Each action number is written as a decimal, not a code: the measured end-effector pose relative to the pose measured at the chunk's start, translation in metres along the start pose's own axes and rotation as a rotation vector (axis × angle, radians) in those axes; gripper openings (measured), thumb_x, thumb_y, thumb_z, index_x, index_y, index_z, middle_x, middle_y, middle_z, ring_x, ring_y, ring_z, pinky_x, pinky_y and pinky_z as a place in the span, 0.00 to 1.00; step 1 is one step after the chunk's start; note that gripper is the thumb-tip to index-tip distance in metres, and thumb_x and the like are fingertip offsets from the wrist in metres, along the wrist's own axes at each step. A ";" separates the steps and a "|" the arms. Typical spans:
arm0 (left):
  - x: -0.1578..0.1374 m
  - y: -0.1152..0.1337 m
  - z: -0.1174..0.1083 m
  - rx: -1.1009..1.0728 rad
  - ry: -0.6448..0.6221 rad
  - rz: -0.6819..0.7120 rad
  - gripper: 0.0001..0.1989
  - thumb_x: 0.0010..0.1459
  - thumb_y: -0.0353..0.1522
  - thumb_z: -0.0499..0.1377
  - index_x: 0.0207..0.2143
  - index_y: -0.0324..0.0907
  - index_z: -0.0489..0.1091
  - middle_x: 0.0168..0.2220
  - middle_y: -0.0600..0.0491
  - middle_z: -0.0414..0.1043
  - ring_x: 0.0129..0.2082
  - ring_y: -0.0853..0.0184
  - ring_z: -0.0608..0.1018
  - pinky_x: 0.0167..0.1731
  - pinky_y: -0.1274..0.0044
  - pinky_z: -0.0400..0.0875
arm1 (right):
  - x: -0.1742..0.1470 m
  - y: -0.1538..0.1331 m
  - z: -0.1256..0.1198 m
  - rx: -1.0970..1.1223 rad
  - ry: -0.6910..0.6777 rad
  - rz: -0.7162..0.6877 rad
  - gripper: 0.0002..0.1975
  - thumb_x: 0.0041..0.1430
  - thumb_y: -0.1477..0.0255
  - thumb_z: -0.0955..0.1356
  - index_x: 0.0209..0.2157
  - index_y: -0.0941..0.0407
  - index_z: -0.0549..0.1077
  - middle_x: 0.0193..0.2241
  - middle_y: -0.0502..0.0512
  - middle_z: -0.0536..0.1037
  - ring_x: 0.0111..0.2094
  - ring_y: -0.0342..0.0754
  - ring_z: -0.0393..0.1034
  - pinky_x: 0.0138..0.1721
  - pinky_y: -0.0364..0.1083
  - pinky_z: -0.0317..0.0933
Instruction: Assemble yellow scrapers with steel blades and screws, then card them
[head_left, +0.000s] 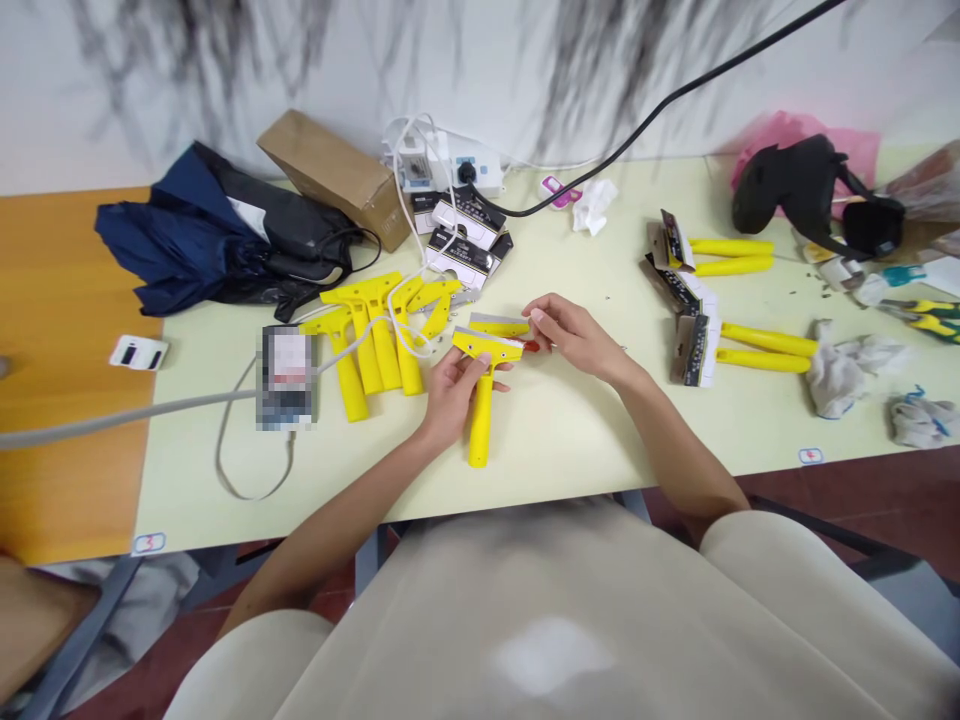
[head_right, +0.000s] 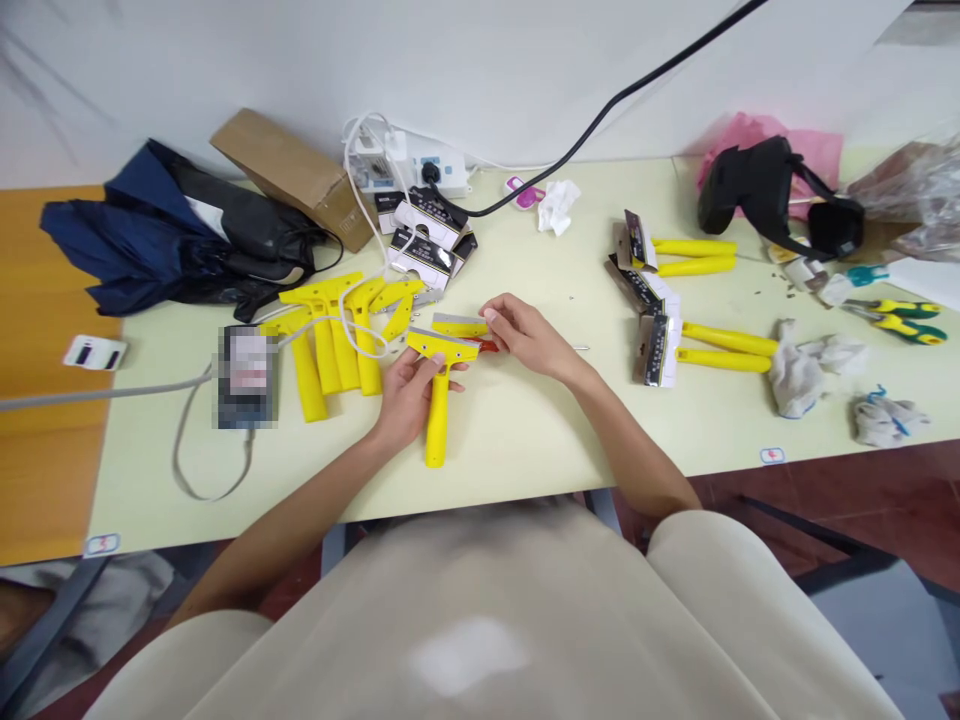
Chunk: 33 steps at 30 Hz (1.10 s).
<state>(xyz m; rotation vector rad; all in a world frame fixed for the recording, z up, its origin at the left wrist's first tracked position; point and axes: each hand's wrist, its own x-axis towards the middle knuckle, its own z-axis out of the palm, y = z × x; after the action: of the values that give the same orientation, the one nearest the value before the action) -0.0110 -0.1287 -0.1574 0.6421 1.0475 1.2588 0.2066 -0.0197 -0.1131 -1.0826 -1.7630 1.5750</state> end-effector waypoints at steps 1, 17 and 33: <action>0.000 0.000 0.000 -0.006 0.003 -0.002 0.25 0.66 0.44 0.73 0.59 0.45 0.76 0.53 0.44 0.85 0.49 0.54 0.90 0.36 0.72 0.89 | 0.001 0.001 0.001 0.060 -0.006 0.018 0.29 0.72 0.39 0.70 0.47 0.53 0.73 0.35 0.51 0.76 0.33 0.47 0.72 0.38 0.49 0.68; 0.000 0.009 -0.001 -0.016 0.032 -0.005 0.21 0.64 0.45 0.74 0.51 0.45 0.78 0.53 0.46 0.85 0.47 0.57 0.91 0.35 0.75 0.88 | -0.001 0.002 0.013 0.285 -0.056 0.039 0.24 0.68 0.49 0.78 0.55 0.50 0.77 0.63 0.61 0.82 0.69 0.61 0.75 0.71 0.66 0.71; 0.001 0.010 -0.005 0.037 0.043 0.042 0.19 0.66 0.45 0.72 0.51 0.44 0.77 0.52 0.47 0.85 0.47 0.56 0.90 0.38 0.70 0.90 | -0.005 0.008 0.035 0.046 0.122 -0.168 0.23 0.76 0.50 0.71 0.63 0.47 0.76 0.70 0.58 0.77 0.73 0.58 0.70 0.79 0.63 0.60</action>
<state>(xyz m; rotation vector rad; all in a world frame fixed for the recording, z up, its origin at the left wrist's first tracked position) -0.0200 -0.1264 -0.1512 0.6706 1.0997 1.2976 0.1823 -0.0425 -0.1262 -0.9610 -1.6821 1.4117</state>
